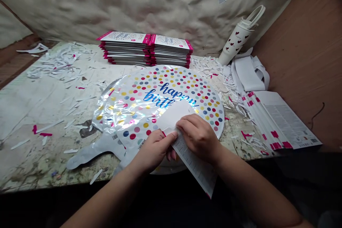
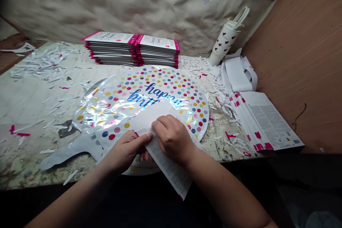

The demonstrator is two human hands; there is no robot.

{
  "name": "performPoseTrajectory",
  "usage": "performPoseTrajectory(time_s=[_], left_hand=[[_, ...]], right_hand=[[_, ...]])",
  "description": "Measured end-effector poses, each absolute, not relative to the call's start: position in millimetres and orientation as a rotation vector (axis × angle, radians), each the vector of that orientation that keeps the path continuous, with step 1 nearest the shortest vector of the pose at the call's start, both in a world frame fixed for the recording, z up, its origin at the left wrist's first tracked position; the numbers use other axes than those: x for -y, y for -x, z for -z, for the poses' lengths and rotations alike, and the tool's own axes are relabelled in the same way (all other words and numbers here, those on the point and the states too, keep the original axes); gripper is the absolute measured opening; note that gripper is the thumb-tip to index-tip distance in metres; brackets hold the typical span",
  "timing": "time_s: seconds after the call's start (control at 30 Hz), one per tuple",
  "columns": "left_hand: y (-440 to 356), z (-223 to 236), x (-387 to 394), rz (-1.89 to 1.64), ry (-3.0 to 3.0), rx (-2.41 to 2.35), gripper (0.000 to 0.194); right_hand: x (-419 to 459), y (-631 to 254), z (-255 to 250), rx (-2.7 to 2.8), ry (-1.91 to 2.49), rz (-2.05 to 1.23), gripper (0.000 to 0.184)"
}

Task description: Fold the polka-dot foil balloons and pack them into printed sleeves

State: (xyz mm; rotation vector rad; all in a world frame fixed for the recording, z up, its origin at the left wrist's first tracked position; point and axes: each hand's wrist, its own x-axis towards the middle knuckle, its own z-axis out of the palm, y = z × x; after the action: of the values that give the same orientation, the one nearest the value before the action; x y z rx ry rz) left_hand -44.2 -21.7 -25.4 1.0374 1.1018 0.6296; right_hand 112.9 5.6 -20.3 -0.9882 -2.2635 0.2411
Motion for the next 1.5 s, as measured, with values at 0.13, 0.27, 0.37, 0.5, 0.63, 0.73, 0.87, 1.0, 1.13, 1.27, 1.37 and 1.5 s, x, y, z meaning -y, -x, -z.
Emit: performPoseTrajectory(time_s=[0.13,0.27,0.37,0.5,0.63,0.73,0.87,1.0,1.13,1.27,1.37,1.5], left_hand=[[53,30,22,-0.684,-0.989,-1.146,0.045],[62,37,18,-0.795,-0.853,-1.212,0.041],[52,36,22,-0.853,-0.719,-1.218,0.034],[44,20,35,-0.777,-1.070,-1.180,0.028],[78,2,33,-1.364,-1.590,-1.460,0.071],[109,1,22,-1.501,-2.174,-1.412,0.072],[121,29,22,-0.857,-2.860,-1.057,0.036],[110,63,40,-0.533,-2.960,-1.017,0.033],[97,68,51,-0.610,-2.884,-0.958,0.030],[83,55,39,-0.538,-2.458,-1.216,0.018],[74,46,21,-0.401,-2.233,-1.429,0.017],[71,45,-2,-0.257,-2.198,-1.561,0.016]], right_hand=[[-4,-161,3,2.108,1.240,-0.246,0.014],[16,-227,-20,2.461,1.799,-0.464,0.023],[35,-216,-12,2.504,1.798,-0.275,0.040],[34,-150,15,2.452,1.277,-0.095,0.062],[8,-131,18,2.144,0.922,-0.124,0.045],[-5,-141,15,2.062,0.739,-0.198,0.032],[2,-147,36,2.308,0.714,-0.102,0.026],[25,-148,68,2.627,0.772,-0.019,0.030],[36,-148,74,2.597,0.788,-0.032,0.027],[20,-140,60,2.476,1.086,-0.467,0.014],[0,-133,50,2.485,1.360,-0.722,0.015],[-21,-128,43,2.580,1.407,-0.466,0.029]])
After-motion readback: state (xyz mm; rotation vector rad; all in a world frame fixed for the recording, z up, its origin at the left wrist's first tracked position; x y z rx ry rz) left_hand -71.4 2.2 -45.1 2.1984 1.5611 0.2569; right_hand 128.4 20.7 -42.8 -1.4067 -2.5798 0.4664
